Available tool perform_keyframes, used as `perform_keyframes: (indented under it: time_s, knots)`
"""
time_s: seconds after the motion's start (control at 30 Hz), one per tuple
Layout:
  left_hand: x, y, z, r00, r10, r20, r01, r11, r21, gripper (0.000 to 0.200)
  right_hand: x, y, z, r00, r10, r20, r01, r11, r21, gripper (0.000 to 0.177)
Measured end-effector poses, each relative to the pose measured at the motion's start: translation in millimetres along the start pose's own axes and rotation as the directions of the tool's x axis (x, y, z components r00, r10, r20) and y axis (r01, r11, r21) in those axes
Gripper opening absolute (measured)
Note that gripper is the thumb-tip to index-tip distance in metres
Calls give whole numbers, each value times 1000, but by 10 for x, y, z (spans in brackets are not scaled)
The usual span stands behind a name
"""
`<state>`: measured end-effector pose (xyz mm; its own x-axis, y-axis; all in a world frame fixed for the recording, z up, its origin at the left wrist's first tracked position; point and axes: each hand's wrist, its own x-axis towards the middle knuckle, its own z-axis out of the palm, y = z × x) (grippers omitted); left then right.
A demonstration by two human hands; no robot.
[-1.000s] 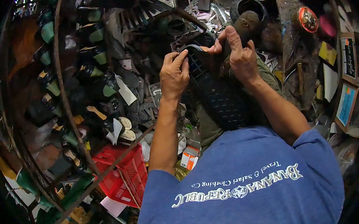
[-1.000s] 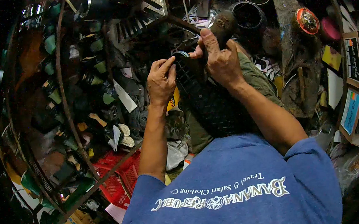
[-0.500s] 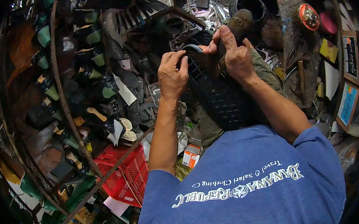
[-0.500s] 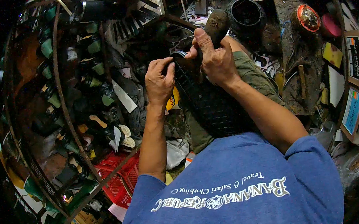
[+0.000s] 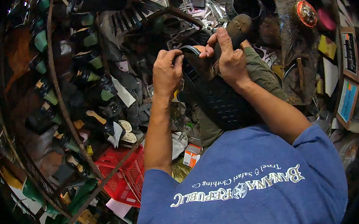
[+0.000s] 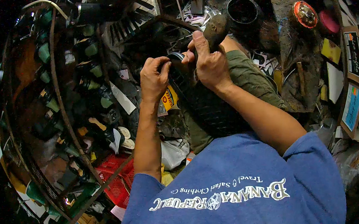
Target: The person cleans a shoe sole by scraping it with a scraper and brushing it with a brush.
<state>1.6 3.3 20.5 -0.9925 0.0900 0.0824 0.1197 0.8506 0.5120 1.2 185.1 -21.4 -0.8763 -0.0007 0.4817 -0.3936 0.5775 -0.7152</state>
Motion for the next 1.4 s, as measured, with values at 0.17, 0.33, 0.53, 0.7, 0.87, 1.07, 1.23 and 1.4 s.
perform_keyframes:
  time_s: [0.17, 0.33, 0.53, 0.7, 0.87, 1.07, 1.23, 1.4]
  knots:
    - [26, -29, -27, 997, 60, 45, -60, 998, -4, 8, -30, -138, 35, 995, 93, -27, -86, 977, 193, 51]
    - [2, -79, -6, 994, 103, 44, -102, 995, -8, 7, 26, -271, 28, 872, 408, 269, -486, 669, 563, 29]
    - [-59, -85, 32, 996, 89, -1, -89, 996, 24, 8, 193, -455, -106, 717, 560, 415, -642, 297, 707, 40]
    - [-113, -97, 47, 995, 93, -22, -92, 995, 44, 8, 3, -237, 98, 913, 333, 235, -407, 722, 559, 39]
    - [-162, -102, 58, 996, 79, -41, -77, 996, 39, 8, -49, -159, 183, 996, 42, 76, -57, 977, 206, 46]
    - [-151, -102, 62, 993, 94, -74, -90, 995, 49, 8, 51, -192, -29, 766, 453, 456, -586, 202, 785, 26]
    - [-104, -33, 70, 993, 96, -72, -92, 995, 47, 8, 94, -312, -245, 838, 424, 344, -503, 352, 790, 33]
    - [-87, -21, 80, 996, 73, -58, -72, 997, 21, 9, 42, -192, -37, 920, 330, 210, -352, 462, 814, 21]
